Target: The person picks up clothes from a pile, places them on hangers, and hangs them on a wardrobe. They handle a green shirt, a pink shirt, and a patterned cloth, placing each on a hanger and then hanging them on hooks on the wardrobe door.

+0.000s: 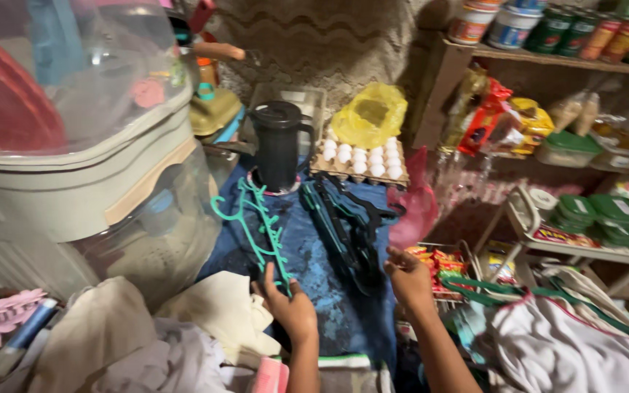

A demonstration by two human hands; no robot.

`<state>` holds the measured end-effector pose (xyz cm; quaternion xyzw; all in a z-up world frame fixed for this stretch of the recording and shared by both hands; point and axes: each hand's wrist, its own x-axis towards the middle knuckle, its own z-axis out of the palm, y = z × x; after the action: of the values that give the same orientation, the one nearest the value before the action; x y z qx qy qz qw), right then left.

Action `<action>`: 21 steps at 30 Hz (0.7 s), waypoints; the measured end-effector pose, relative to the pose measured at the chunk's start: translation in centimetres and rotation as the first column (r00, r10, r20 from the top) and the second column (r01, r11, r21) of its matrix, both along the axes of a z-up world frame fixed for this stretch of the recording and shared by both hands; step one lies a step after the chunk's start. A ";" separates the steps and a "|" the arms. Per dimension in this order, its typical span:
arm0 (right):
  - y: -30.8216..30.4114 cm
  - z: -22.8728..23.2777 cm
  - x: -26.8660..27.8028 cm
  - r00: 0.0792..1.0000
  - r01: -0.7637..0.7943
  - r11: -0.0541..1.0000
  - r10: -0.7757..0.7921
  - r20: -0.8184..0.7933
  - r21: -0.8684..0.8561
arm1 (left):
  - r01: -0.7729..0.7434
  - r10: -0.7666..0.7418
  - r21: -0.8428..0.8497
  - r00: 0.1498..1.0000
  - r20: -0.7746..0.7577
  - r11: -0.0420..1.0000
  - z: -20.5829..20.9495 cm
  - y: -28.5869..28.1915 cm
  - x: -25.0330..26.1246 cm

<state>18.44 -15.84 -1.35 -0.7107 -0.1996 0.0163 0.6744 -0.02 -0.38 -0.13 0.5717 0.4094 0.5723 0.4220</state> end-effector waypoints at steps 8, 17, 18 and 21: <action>-6.9 10.5 -9.9 0.982 -0.017 0.977 0.056 -0.180 0.211 | 0.030 -0.029 0.060 0.999 -0.019 0.998 5.2 -6.3 0.5; -22.7 17.1 -13.5 0.953 0.239 0.965 -0.255 0.162 0.112 | 0.749 -0.772 0.271 0.635 -0.032 0.604 12.1 -27.5 0.0; -24.8 16.9 -13.0 0.911 0.312 0.947 -0.322 0.256 0.081 | 0.753 -0.749 0.320 0.642 -0.162 0.576 11.8 -30.3 -0.2; -31.5 15.2 -10.9 0.727 0.593 0.805 -0.528 0.439 -0.014 | 0.869 -0.650 0.308 0.495 -0.577 0.388 9.6 -36.2 -3.5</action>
<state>7.49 -47.36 13.85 -0.7737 -0.1113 -0.3243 0.5328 -3.48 -36.60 9.49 0.8863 -0.0261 0.2832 0.3655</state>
